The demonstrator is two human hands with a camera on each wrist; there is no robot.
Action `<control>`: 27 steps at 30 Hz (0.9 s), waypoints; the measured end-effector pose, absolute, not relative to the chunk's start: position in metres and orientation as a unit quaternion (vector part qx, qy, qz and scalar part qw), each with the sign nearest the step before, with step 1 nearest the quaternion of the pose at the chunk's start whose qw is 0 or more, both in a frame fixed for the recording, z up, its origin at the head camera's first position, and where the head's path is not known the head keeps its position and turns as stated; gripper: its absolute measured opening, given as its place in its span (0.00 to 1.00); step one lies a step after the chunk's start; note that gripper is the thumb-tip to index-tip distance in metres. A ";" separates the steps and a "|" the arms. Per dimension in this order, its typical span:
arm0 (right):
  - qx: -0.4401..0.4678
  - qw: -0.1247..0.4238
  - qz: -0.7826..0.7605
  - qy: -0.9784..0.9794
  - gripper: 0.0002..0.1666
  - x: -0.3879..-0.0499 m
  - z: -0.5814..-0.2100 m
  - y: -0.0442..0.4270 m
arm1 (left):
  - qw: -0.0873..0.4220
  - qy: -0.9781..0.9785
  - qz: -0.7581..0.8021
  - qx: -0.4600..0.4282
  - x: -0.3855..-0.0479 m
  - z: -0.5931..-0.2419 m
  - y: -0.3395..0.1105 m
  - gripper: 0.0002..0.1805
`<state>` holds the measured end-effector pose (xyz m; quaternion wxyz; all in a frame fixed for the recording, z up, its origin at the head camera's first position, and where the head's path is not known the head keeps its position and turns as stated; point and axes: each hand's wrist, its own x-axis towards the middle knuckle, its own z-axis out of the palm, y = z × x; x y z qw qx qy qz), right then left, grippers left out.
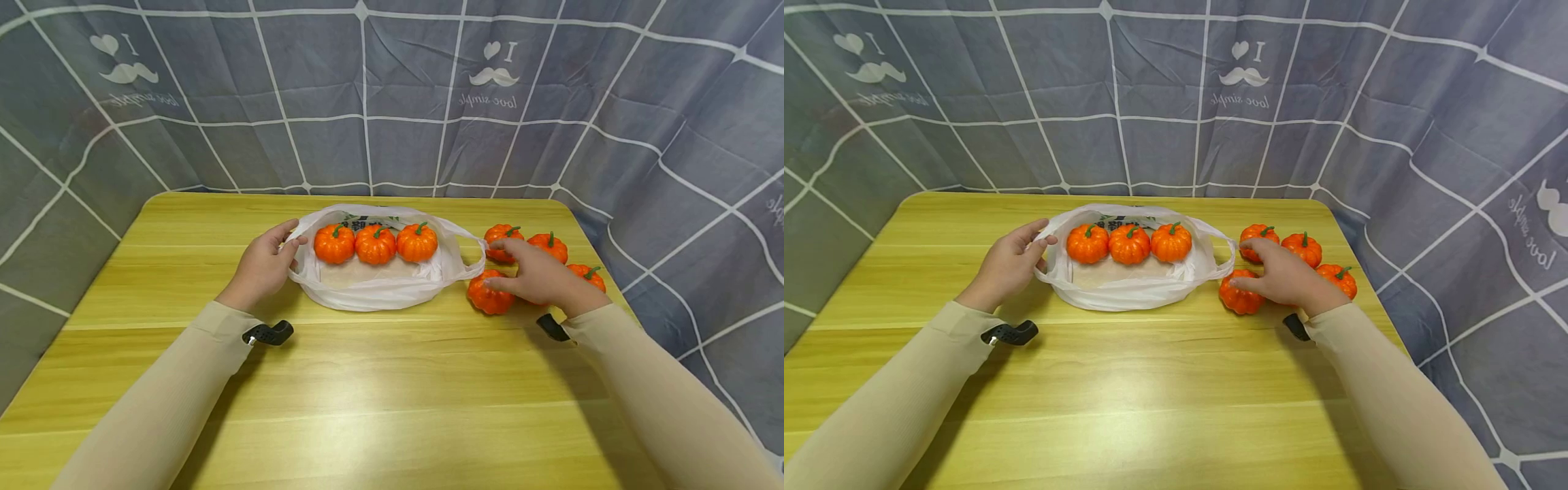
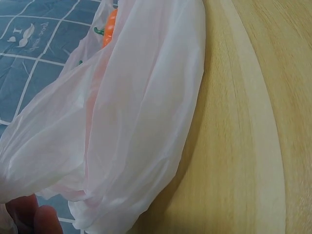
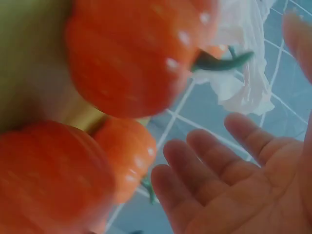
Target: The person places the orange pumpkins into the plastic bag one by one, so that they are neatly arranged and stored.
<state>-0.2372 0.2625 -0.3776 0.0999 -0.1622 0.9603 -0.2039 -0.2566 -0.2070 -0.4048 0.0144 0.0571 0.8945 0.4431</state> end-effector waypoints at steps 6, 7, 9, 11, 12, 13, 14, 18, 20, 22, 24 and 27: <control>-0.188 0.113 -0.210 0.953 0.57 -0.231 -0.397 0.264 | 0.016 0.894 0.445 0.054 -0.257 -0.406 -0.206 0.30; -0.187 0.115 -0.212 0.952 0.57 -0.230 -0.400 0.264 | 0.017 0.893 0.447 0.054 -0.257 -0.406 -0.206 0.30; -0.189 0.117 -0.216 0.951 0.58 -0.229 -0.404 0.264 | 0.019 0.893 0.447 0.053 -0.257 -0.405 -0.206 0.30; -0.191 0.121 -0.220 0.949 0.59 -0.229 -0.408 0.264 | 0.021 0.892 0.448 0.051 -0.257 -0.405 -0.205 0.30; -0.193 0.124 -0.223 0.947 0.59 -0.229 -0.409 0.263 | 0.021 0.893 0.448 0.050 -0.257 -0.405 -0.205 0.30; -0.194 0.126 -0.227 0.946 0.59 -0.229 -0.411 0.263 | 0.021 0.893 0.448 0.049 -0.257 -0.404 -0.205 0.30; -0.195 0.127 -0.229 0.945 0.60 -0.229 -0.412 0.263 | 0.021 0.893 0.447 0.048 -0.257 -0.404 -0.205 0.30; -0.178 0.130 -0.234 0.947 0.61 -0.228 -0.417 0.263 | 0.017 0.894 0.446 0.049 -0.257 -0.404 -0.205 0.30; -0.164 0.133 -0.246 0.946 0.62 -0.228 -0.420 0.262 | 0.017 0.894 0.445 0.049 -0.256 -0.404 -0.205 0.30; -0.149 0.137 -0.262 0.944 0.63 -0.227 -0.423 0.262 | 0.017 0.894 0.445 0.048 -0.256 -0.403 -0.205 0.30; -0.136 0.143 -0.286 0.938 0.63 -0.227 -0.426 0.263 | 0.018 0.894 0.446 0.046 -0.256 -0.403 -0.204 0.30; -0.120 0.150 -0.320 0.928 0.63 -0.226 -0.429 0.263 | 0.018 0.893 0.447 0.046 -0.256 -0.403 -0.203 0.30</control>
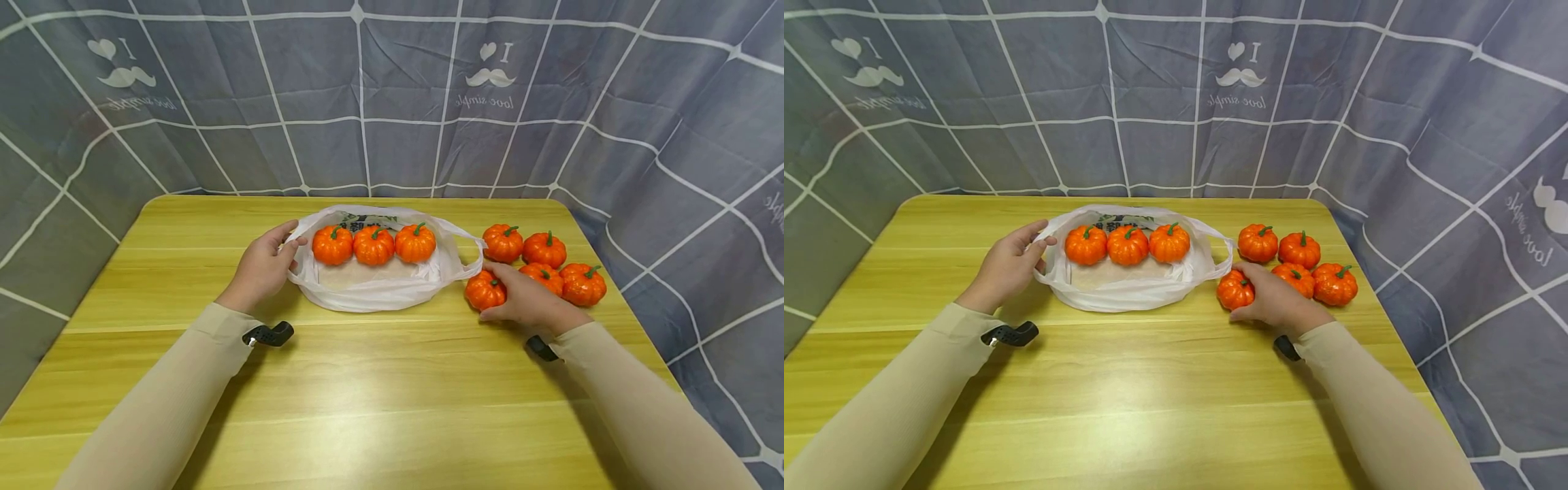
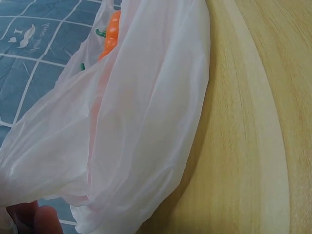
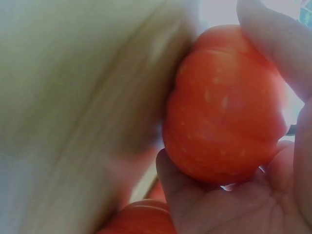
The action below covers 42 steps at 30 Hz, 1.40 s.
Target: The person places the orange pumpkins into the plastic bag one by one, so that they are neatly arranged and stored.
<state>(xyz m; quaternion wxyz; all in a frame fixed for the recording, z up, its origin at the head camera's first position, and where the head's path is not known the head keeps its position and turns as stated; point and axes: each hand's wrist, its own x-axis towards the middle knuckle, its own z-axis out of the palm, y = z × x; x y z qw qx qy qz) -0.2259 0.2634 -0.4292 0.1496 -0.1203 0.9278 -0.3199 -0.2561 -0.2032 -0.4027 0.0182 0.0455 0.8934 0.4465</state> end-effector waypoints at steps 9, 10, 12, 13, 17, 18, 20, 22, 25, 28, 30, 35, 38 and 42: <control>-0.139 0.132 -0.304 0.933 0.61 -0.225 -0.433 0.265 | 0.014 0.894 0.446 0.048 -0.257 -0.404 -0.202 0.30; -0.140 0.131 -0.303 0.934 0.60 -0.224 -0.433 0.266 | 0.013 0.893 0.447 0.048 -0.257 -0.404 -0.202 0.29; -0.141 0.131 -0.305 0.933 0.60 -0.224 -0.432 0.265 | 0.015 0.893 0.448 0.050 -0.257 -0.404 -0.201 0.30; -0.140 0.132 -0.307 0.932 0.60 -0.223 -0.432 0.265 | 0.015 0.892 0.448 0.050 -0.257 -0.404 -0.201 0.30; -0.139 0.134 -0.309 0.931 0.60 -0.222 -0.431 0.264 | 0.017 0.891 0.451 0.051 -0.257 -0.403 -0.201 0.30; -0.138 0.134 -0.309 0.931 0.60 -0.222 -0.431 0.264 | 0.018 0.891 0.451 0.050 -0.256 -0.403 -0.201 0.30; -0.137 0.135 -0.307 0.932 0.59 -0.222 -0.431 0.264 | 0.019 0.890 0.453 0.050 -0.256 -0.403 -0.201 0.30; -0.137 0.137 -0.310 0.931 0.60 -0.223 -0.432 0.264 | 0.020 0.889 0.455 0.050 -0.255 -0.403 -0.200 0.30; -0.136 0.137 -0.320 0.928 0.60 -0.223 -0.432 0.264 | 0.021 0.887 0.458 0.051 -0.255 -0.402 -0.200 0.30; -0.135 0.137 -0.324 0.926 0.60 -0.223 -0.433 0.264 | 0.019 0.887 0.458 0.051 -0.255 -0.402 -0.199 0.30; -0.134 0.135 -0.322 0.927 0.60 -0.223 -0.434 0.265 | 0.017 0.887 0.458 0.050 -0.255 -0.402 -0.199 0.30; -0.129 0.134 -0.334 0.924 0.60 -0.221 -0.435 0.264 | 0.015 0.890 0.454 0.051 -0.255 -0.402 -0.199 0.30; -0.126 0.130 -0.341 0.923 0.61 -0.220 -0.435 0.262 | 0.013 0.891 0.450 0.050 -0.256 -0.402 -0.199 0.30; -0.134 0.121 -0.330 0.927 0.62 -0.218 -0.433 0.258 | 0.016 0.893 0.448 0.046 -0.256 -0.402 -0.201 0.30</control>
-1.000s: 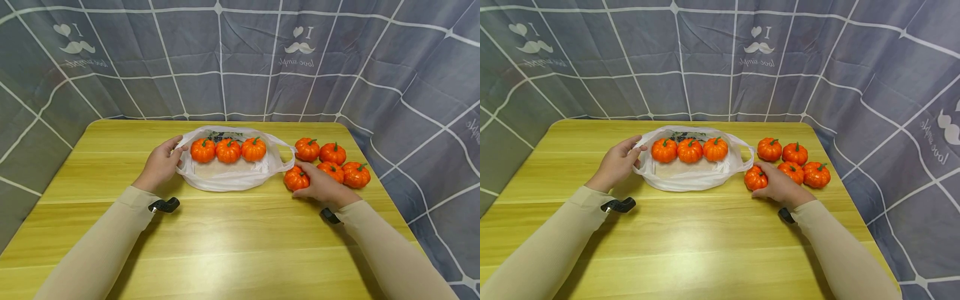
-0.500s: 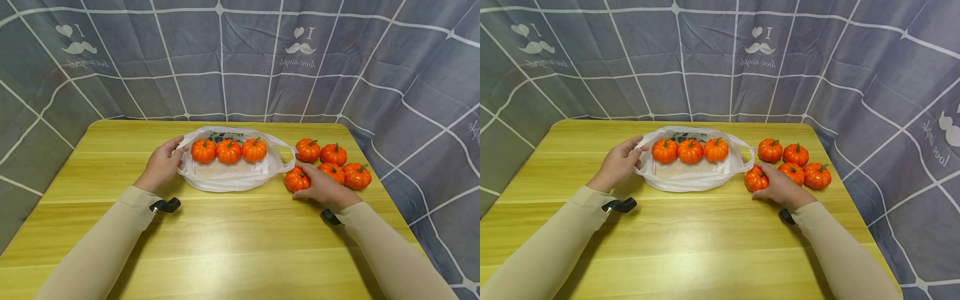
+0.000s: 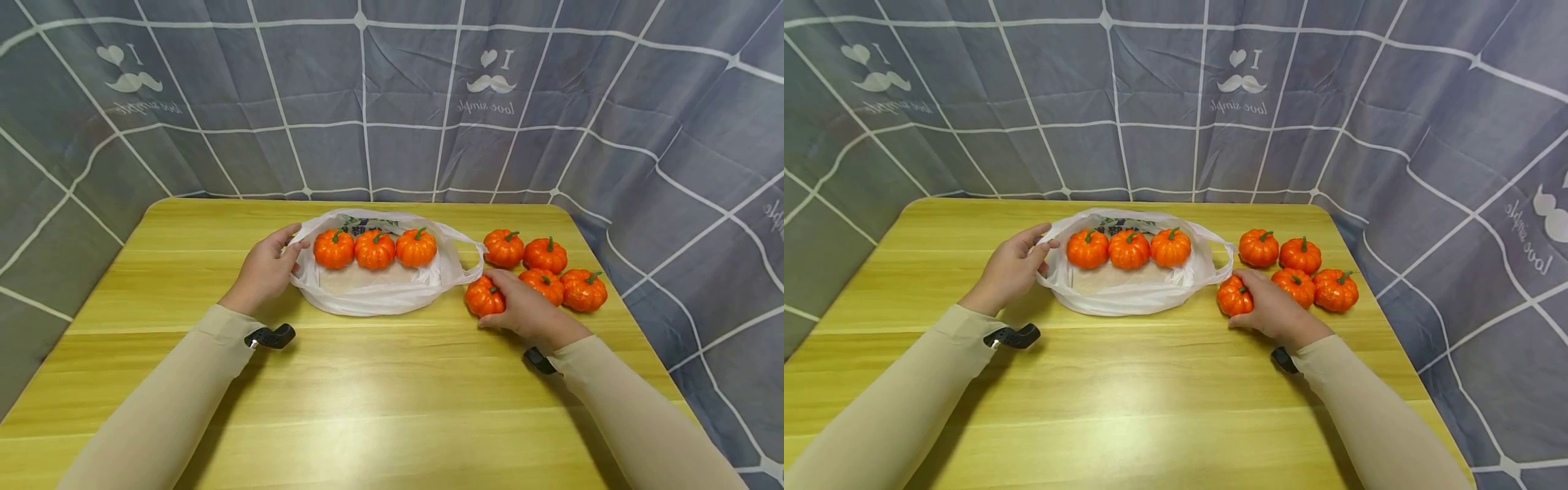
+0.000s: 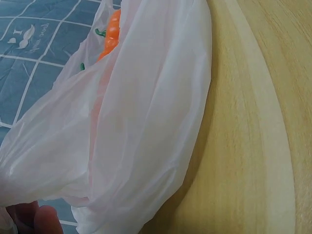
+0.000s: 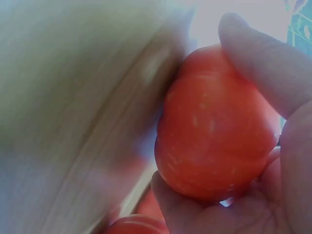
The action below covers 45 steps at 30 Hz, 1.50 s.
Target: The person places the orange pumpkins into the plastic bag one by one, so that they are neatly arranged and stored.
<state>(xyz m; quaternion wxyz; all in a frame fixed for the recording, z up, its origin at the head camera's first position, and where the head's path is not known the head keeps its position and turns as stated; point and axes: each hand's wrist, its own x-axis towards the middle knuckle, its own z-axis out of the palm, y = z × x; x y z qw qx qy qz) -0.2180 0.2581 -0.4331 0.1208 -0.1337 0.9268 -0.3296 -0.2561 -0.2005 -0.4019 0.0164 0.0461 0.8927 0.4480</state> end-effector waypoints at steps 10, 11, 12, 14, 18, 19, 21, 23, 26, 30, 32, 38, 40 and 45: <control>-0.162 0.092 -0.258 0.948 0.60 -0.212 -0.417 0.250 | 0.018 0.890 0.454 0.043 -0.255 -0.401 -0.203 0.30; -0.163 0.090 -0.256 0.949 0.59 -0.211 -0.412 0.249 | 0.019 0.889 0.455 0.043 -0.255 -0.401 -0.202 0.30; -0.161 0.088 -0.255 0.949 0.59 -0.209 -0.405 0.247 | 0.021 0.889 0.456 0.041 -0.255 -0.401 -0.202 0.30; -0.170 0.072 -0.246 0.951 0.58 -0.206 -0.391 0.243 | 0.021 0.888 0.458 0.041 -0.255 -0.401 -0.202 0.30; -0.195 0.027 -0.248 0.949 0.57 -0.203 -0.365 0.231 | 0.016 0.889 0.455 0.045 -0.256 -0.401 -0.202 0.30; -0.203 0.011 -0.251 0.946 0.57 -0.203 -0.360 0.227 | 0.015 0.889 0.454 0.046 -0.256 -0.401 -0.202 0.30; -0.209 -0.014 -0.268 0.940 0.56 -0.204 -0.350 0.217 | 0.016 0.889 0.455 0.047 -0.257 -0.401 -0.202 0.30; -0.215 -0.030 -0.286 0.934 0.55 -0.206 -0.342 0.206 | 0.019 0.889 0.456 0.048 -0.256 -0.401 -0.202 0.30; -0.228 -0.035 -0.302 0.925 0.55 -0.211 -0.336 0.184 | 0.020 0.889 0.454 0.047 -0.256 -0.401 -0.203 0.30; -0.237 -0.018 -0.303 0.923 0.55 -0.224 -0.336 0.151 | 0.016 0.889 0.455 0.051 -0.255 -0.401 -0.204 0.30; -0.237 -0.004 -0.297 0.925 0.56 -0.231 -0.339 0.133 | 0.016 0.887 0.458 0.052 -0.254 -0.401 -0.204 0.30; -0.264 0.022 -0.274 0.925 0.58 -0.250 -0.357 0.088 | 0.013 0.889 0.455 0.053 -0.253 -0.401 -0.205 0.29; -0.271 0.028 -0.273 0.923 0.59 -0.254 -0.363 0.076 | 0.012 0.891 0.451 0.052 -0.253 -0.402 -0.206 0.29; -0.279 0.046 -0.255 0.925 0.58 -0.263 -0.378 0.053 | 0.011 0.894 0.446 0.048 -0.252 -0.402 -0.207 0.29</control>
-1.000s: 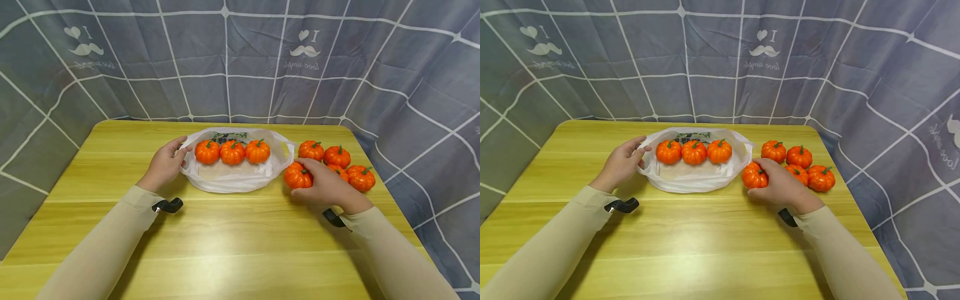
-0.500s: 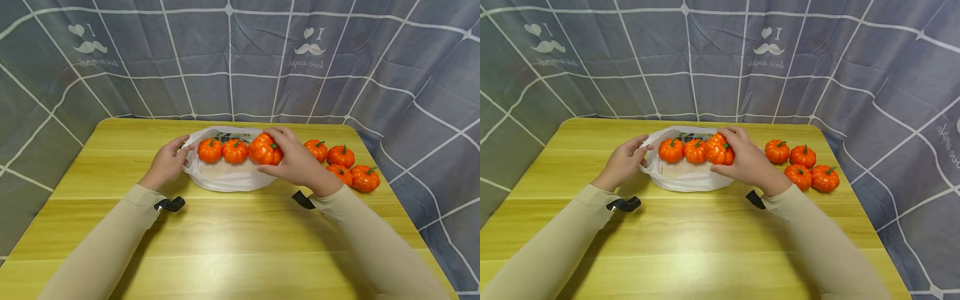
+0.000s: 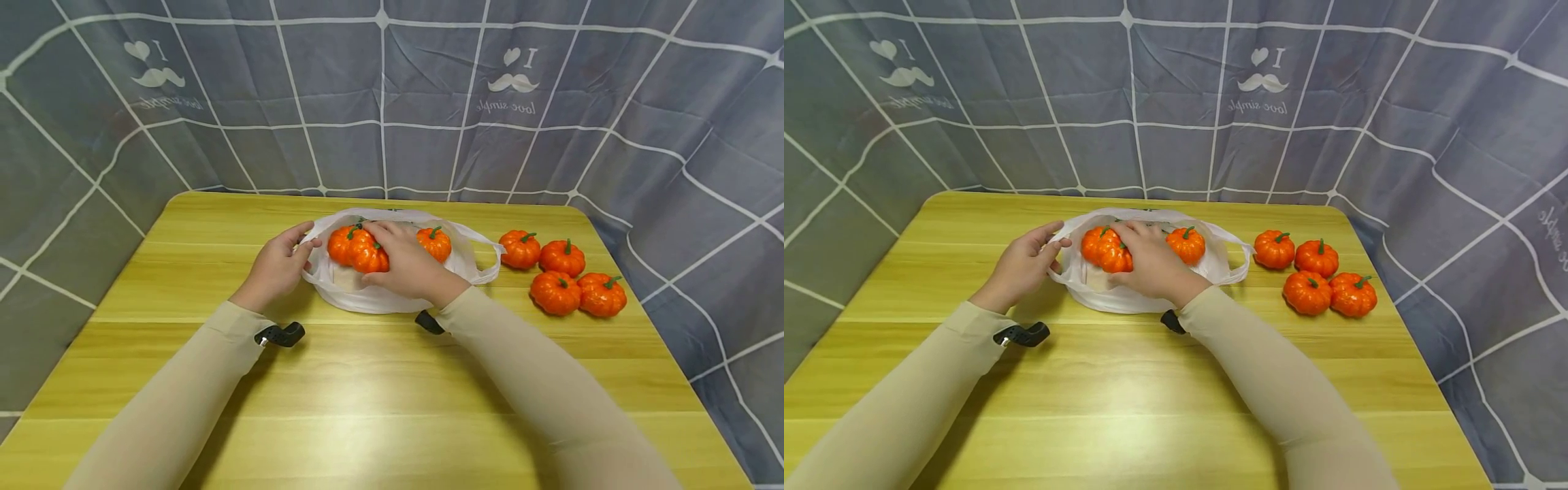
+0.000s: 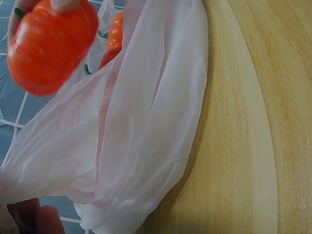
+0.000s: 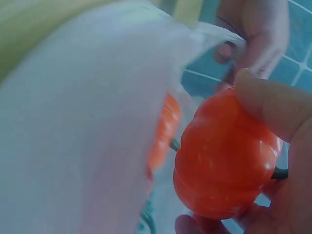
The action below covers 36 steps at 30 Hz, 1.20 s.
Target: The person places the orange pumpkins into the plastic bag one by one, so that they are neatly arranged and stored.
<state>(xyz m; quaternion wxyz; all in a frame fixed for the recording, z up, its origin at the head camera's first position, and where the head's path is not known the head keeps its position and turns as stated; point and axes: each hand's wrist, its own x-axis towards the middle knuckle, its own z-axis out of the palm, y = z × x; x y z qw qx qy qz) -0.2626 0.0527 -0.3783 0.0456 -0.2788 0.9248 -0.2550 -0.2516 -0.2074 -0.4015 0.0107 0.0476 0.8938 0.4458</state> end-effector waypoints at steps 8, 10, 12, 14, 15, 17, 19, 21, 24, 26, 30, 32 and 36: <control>-0.293 0.070 -0.218 0.928 0.56 -0.265 -0.397 0.038 | 0.014 0.890 0.453 0.052 -0.251 -0.401 -0.206 0.29; -0.294 0.077 -0.217 0.928 0.56 -0.263 -0.400 0.037 | 0.015 0.889 0.454 0.052 -0.250 -0.400 -0.206 0.30; -0.292 0.086 -0.213 0.928 0.55 -0.262 -0.402 0.035 | 0.016 0.888 0.457 0.053 -0.250 -0.400 -0.206 0.30; -0.292 0.093 -0.208 0.929 0.53 -0.261 -0.404 0.035 | 0.016 0.887 0.459 0.053 -0.250 -0.401 -0.207 0.29; -0.292 0.097 -0.206 0.929 0.52 -0.261 -0.405 0.034 | 0.017 0.886 0.460 0.053 -0.249 -0.401 -0.207 0.29; -0.293 0.103 -0.204 0.928 0.50 -0.261 -0.407 0.034 | 0.016 0.886 0.460 0.055 -0.249 -0.401 -0.207 0.29; -0.296 0.107 -0.204 0.927 0.48 -0.261 -0.410 0.034 | 0.015 0.887 0.458 0.056 -0.249 -0.402 -0.207 0.29; -0.298 0.111 -0.204 0.926 0.48 -0.261 -0.411 0.034 | 0.013 0.889 0.454 0.058 -0.250 -0.403 -0.207 0.29; -0.300 0.114 -0.204 0.925 0.48 -0.261 -0.414 0.035 | 0.010 0.892 0.448 0.060 -0.250 -0.403 -0.207 0.29; -0.302 0.114 -0.201 0.925 0.48 -0.261 -0.415 0.036 | 0.009 0.893 0.446 0.062 -0.250 -0.403 -0.207 0.29; -0.309 0.107 -0.193 0.925 0.47 -0.260 -0.417 0.038 | 0.011 0.894 0.444 0.061 -0.250 -0.404 -0.206 0.29; -0.311 0.105 -0.190 0.925 0.46 -0.260 -0.417 0.040 | 0.011 0.895 0.442 0.059 -0.251 -0.405 -0.206 0.29; -0.309 0.099 -0.190 0.927 0.43 -0.259 -0.418 0.040 | 0.012 0.896 0.440 0.057 -0.252 -0.407 -0.206 0.29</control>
